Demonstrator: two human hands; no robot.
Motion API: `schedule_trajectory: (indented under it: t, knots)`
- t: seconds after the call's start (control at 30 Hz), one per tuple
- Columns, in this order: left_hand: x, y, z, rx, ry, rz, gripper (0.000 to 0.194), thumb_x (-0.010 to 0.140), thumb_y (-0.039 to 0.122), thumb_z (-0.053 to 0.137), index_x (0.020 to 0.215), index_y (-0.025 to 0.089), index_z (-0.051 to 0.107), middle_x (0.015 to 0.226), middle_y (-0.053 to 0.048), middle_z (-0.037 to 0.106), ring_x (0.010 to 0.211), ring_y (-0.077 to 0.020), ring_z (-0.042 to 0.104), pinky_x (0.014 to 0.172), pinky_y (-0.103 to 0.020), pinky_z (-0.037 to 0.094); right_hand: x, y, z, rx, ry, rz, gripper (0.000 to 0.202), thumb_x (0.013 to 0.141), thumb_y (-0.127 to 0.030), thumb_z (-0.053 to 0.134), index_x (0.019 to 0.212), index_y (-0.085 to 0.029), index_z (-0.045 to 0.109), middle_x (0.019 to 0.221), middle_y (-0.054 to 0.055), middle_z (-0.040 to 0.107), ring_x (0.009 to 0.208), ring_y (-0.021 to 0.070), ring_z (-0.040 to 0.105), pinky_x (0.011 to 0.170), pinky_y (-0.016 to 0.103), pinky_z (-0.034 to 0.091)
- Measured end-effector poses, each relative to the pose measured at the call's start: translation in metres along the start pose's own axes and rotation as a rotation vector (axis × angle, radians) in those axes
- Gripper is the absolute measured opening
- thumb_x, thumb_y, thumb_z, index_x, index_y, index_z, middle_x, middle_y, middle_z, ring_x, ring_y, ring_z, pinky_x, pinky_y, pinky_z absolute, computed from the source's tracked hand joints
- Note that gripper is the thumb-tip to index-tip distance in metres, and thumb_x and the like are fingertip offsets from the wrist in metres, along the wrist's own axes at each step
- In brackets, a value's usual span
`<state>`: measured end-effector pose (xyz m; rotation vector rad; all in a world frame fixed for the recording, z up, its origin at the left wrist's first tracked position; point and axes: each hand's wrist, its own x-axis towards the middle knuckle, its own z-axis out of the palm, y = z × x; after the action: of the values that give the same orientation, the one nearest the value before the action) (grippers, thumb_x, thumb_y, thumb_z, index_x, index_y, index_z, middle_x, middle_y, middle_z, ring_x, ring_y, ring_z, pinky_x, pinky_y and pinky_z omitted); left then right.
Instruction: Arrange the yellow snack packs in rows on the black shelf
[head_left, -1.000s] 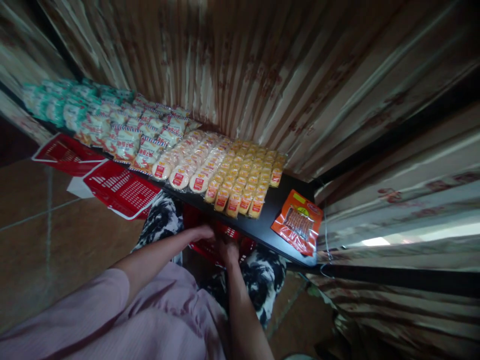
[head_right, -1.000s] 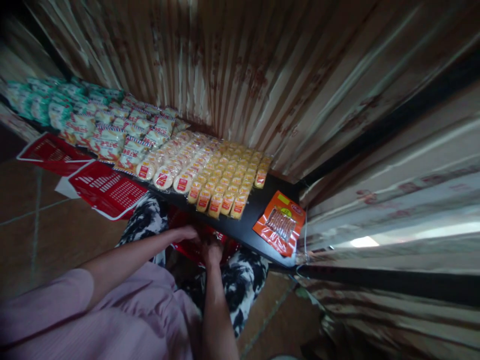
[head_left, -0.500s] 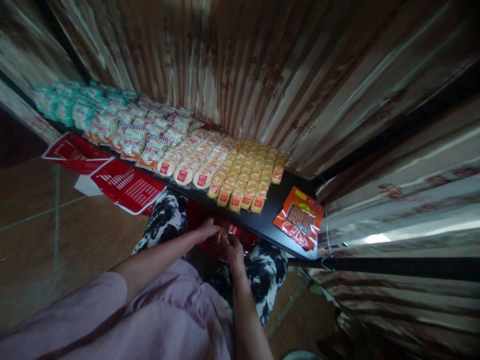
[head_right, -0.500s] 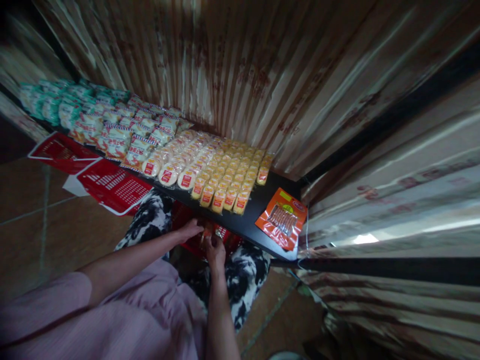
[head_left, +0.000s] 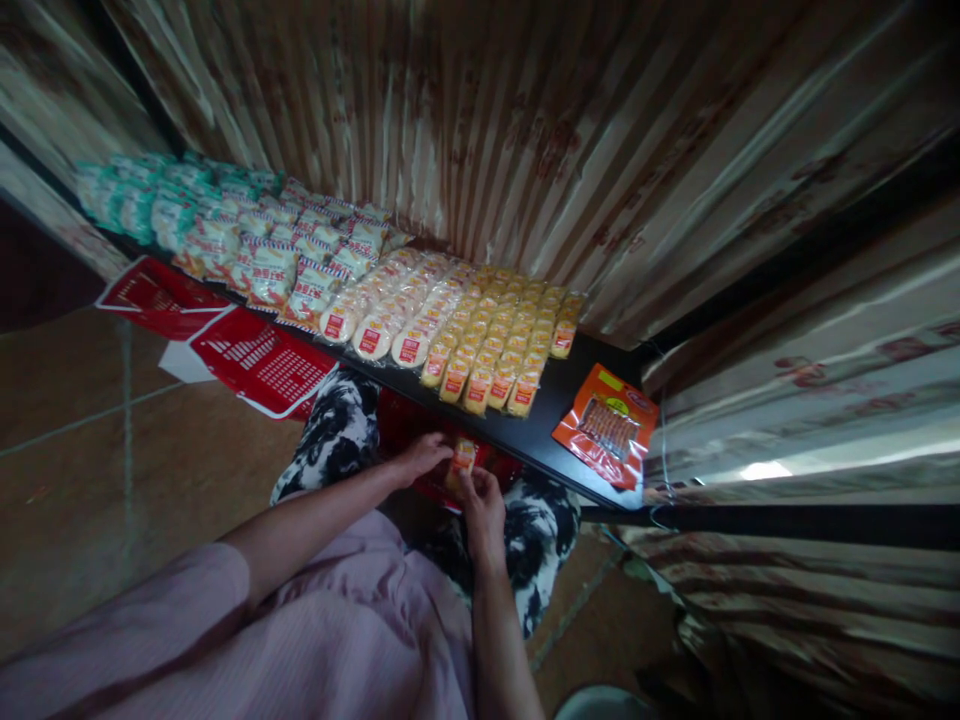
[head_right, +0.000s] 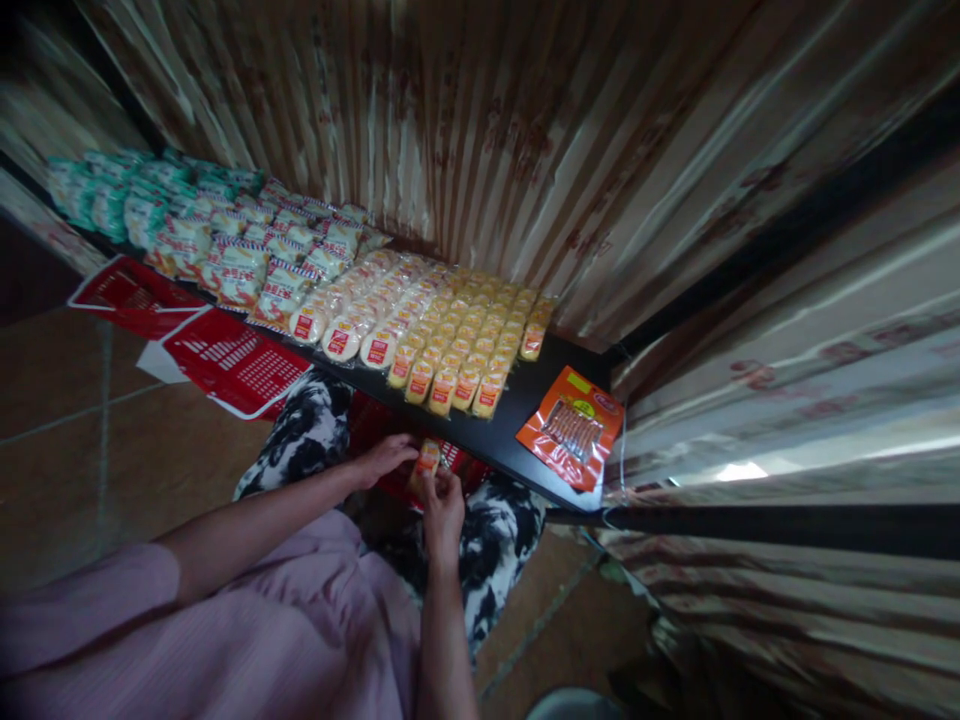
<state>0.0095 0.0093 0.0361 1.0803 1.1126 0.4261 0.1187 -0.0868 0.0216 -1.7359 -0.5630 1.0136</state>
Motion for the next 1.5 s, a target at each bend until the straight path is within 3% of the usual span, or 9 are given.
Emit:
schedule_trajectory:
  t: [0.13, 0.3, 0.4, 0.53, 0.67, 1.03, 1.5]
  knots:
    - [-0.002, 0.009, 0.0, -0.013, -0.065, -0.049, 0.022, 0.076, 0.018, 0.055, 0.095, 0.014, 0.064, 0.08, 0.0, 0.065, 0.067, -0.0108, 0.059, 0.065, -0.022, 0.047, -0.012, -0.014, -0.012, 0.11, 0.034, 0.025, 0.053, 0.061, -0.058, 0.07, 0.094, -0.018, 0.058, 0.08, 0.002, 0.066, 0.071, 0.0167, 0.062, 0.066, 0.029, 0.051]
    - [-0.014, 0.03, 0.006, -0.05, -0.204, -0.051, 0.027, 0.075, 0.017, 0.058, 0.1, 0.014, 0.065, 0.082, -0.001, 0.067, 0.072, -0.0118, 0.06, 0.069, -0.024, 0.047, -0.023, -0.037, -0.032, 0.058, 0.013, -0.013, 0.053, 0.063, -0.058, 0.07, 0.096, -0.017, 0.06, 0.085, 0.003, 0.068, 0.076, 0.0173, 0.062, 0.071, 0.029, 0.05]
    - [-0.023, 0.045, 0.008, -0.076, -0.292, -0.002, 0.027, 0.076, 0.014, 0.056, 0.102, 0.013, 0.064, 0.091, -0.004, 0.067, 0.075, -0.0111, 0.06, 0.072, -0.025, 0.047, -0.022, -0.052, -0.043, 0.023, 0.109, -0.063, 0.052, 0.065, -0.057, 0.068, 0.098, -0.017, 0.06, 0.09, 0.004, 0.068, 0.081, 0.018, 0.063, 0.074, 0.031, 0.05]
    - [-0.028, 0.059, 0.012, -0.098, -0.324, 0.071, 0.027, 0.077, 0.012, 0.055, 0.103, 0.011, 0.062, 0.095, -0.006, 0.066, 0.076, -0.0104, 0.06, 0.071, -0.025, 0.048, -0.015, -0.066, -0.05, 0.077, 0.261, -0.124, 0.052, 0.066, -0.054, 0.068, 0.101, -0.016, 0.06, 0.096, 0.005, 0.068, 0.087, 0.0186, 0.063, 0.079, 0.032, 0.05]
    - [-0.028, 0.065, 0.023, -0.101, -0.36, 0.122, 0.032, 0.076, 0.011, 0.054, 0.107, 0.012, 0.06, 0.101, -0.008, 0.066, 0.082, -0.0128, 0.062, 0.073, -0.026, 0.05, -0.009, -0.072, -0.05, 0.118, 0.267, -0.156, 0.051, 0.066, -0.053, 0.068, 0.102, -0.017, 0.058, 0.099, 0.006, 0.067, 0.088, 0.0186, 0.063, 0.079, 0.032, 0.05]
    - [-0.031, 0.08, 0.061, 0.301, -0.161, 0.372, 0.033, 0.073, 0.005, 0.046, 0.1, 0.011, 0.065, 0.1, -0.008, 0.071, 0.093, -0.0175, 0.066, 0.083, -0.025, 0.05, -0.003, -0.08, -0.059, 0.051, 0.251, -0.192, 0.052, 0.068, -0.057, 0.065, 0.101, -0.017, 0.058, 0.091, 0.007, 0.071, 0.083, 0.0206, 0.066, 0.075, 0.031, 0.051]
    - [-0.012, 0.096, 0.1, 0.514, -0.041, 0.453, 0.035, 0.076, 0.01, 0.049, 0.108, 0.017, 0.062, 0.108, -0.006, 0.069, 0.094, -0.0176, 0.065, 0.086, -0.026, 0.05, 0.025, -0.095, -0.09, 0.071, 0.218, -0.246, 0.057, 0.066, -0.058, 0.067, 0.104, -0.017, 0.058, 0.087, 0.006, 0.072, 0.078, 0.0216, 0.068, 0.07, 0.032, 0.051]
